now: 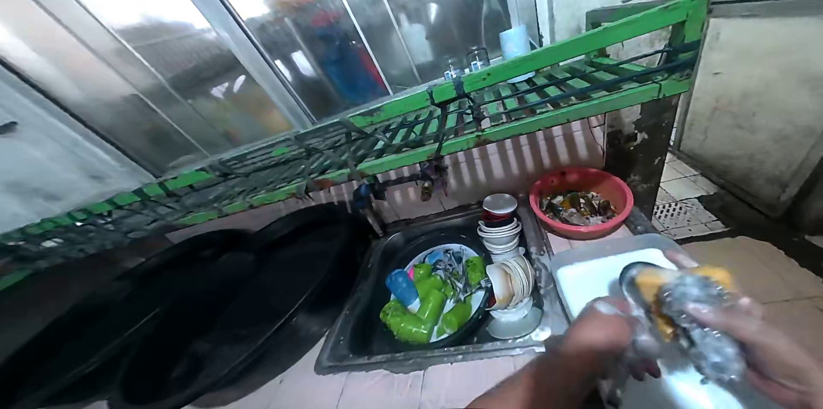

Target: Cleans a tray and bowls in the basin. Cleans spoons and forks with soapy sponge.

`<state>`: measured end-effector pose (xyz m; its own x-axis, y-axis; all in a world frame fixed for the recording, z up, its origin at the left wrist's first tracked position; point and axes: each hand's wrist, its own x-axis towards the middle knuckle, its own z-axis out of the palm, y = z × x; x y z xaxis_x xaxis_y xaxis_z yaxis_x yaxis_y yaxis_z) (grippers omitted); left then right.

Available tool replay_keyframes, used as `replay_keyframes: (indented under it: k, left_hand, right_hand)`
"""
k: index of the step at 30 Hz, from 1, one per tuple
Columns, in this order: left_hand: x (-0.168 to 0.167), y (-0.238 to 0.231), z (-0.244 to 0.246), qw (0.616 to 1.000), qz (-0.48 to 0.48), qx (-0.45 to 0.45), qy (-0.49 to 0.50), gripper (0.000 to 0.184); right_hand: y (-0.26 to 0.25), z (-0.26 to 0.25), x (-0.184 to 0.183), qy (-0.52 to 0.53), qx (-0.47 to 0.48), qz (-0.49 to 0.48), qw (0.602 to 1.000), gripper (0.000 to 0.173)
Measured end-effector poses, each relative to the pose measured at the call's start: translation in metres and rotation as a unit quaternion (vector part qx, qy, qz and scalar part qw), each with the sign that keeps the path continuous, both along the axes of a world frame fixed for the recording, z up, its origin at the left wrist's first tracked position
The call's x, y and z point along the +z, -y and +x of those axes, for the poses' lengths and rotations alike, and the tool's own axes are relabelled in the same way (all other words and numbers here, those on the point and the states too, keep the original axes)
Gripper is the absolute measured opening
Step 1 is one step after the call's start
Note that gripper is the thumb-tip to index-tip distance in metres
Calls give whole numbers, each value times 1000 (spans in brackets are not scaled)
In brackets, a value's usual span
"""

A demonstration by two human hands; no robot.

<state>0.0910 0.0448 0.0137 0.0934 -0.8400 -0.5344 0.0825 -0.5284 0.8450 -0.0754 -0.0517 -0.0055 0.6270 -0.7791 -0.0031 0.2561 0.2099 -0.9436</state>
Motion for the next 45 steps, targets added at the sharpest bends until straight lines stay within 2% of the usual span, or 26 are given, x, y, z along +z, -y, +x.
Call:
replay_keyframes:
  k: [3,5,7,9,10,11,13,14,15,16,17,18,20,22,23,25,26,28,30,33,35,38,40,41,43,45]
  left_hand:
    - [5,0,-21,999,-40,10,-3,29]
    - [4,-3,-22,996,-70,-25,43,34]
    - [4,0,-14,980,-71,-98,156,32]
    - [6,3,7,920,-89,-225,309,31]
    - [10,2,16,879,-99,-281,372,29]
    - [14,1,22,839,-101,-321,427,27]
    - [25,-2,23,786,-102,-354,498,25]
    - [30,-2,20,774,-106,-352,516,24]
    - [37,-1,18,772,-98,-350,521,25]
    - [41,1,18,777,-83,-344,521,27]
    - [42,3,19,786,-70,-335,515,28]
    - [40,4,22,800,-70,-320,502,28]
    - [26,2,29,845,-115,-268,448,30]
    - [10,-2,29,909,-166,-159,348,32]
    - [5,-5,23,939,-179,-92,278,32]
    - [3,-8,11,965,-172,-11,196,35]
    - [1,-7,10,964,-168,-5,204,37]
    - [-7,-5,28,947,-170,-22,273,36]
    - [-17,-8,67,921,-173,15,348,37]
    - [-28,-24,153,892,-75,123,429,35]
    - [-37,-41,209,862,46,143,484,37]
    - [-51,-61,261,814,192,120,535,46]
    - [-44,-51,258,789,237,84,560,52]
    - [-38,-40,245,785,219,73,575,52]
    - [-28,-14,201,799,100,62,590,51]
    - [-23,14,139,837,-53,33,543,49]
  right_hand:
    - [-8,21,-10,-20,-137,-11,990,80]
    - [-9,29,-12,-41,-216,15,976,80]
    - [-7,25,-12,-122,-199,-3,972,82]
    - [3,13,-10,-250,-72,-83,962,80]
    - [9,10,-5,-316,15,-147,937,75]
    - [13,11,1,-380,102,-224,892,68]
    - [14,24,8,-461,216,-385,770,49]
    - [10,32,15,-492,234,-440,713,44]
    - [8,38,20,-509,229,-477,679,41]
    - [9,41,22,-511,213,-493,672,40]
    - [13,42,22,-500,193,-488,689,41]
    - [17,41,19,-483,166,-464,724,41]
    - [24,40,8,-430,79,-373,819,46]
    - [19,46,3,-356,-41,-227,905,55]
    - [12,54,1,-305,-114,-129,937,58]
    - [-2,75,-6,-180,-220,25,958,57]
    - [-7,82,-8,-138,-233,75,960,55]
    - [-9,82,-6,-173,-185,77,964,56]
    - [-3,68,-4,-305,-76,-26,949,65]
    - [0,29,-1,-451,56,-195,869,70]
    - [-2,0,-11,-492,98,-289,816,64]
    - [-8,-33,-35,-484,132,-383,776,51]
    - [-13,-43,-40,-500,146,-410,749,47]
    - [-15,-45,-40,-521,160,-407,733,49]
    - [-17,-44,-44,-565,193,-379,707,66]
    - [-17,-40,-46,-589,206,-353,697,78]
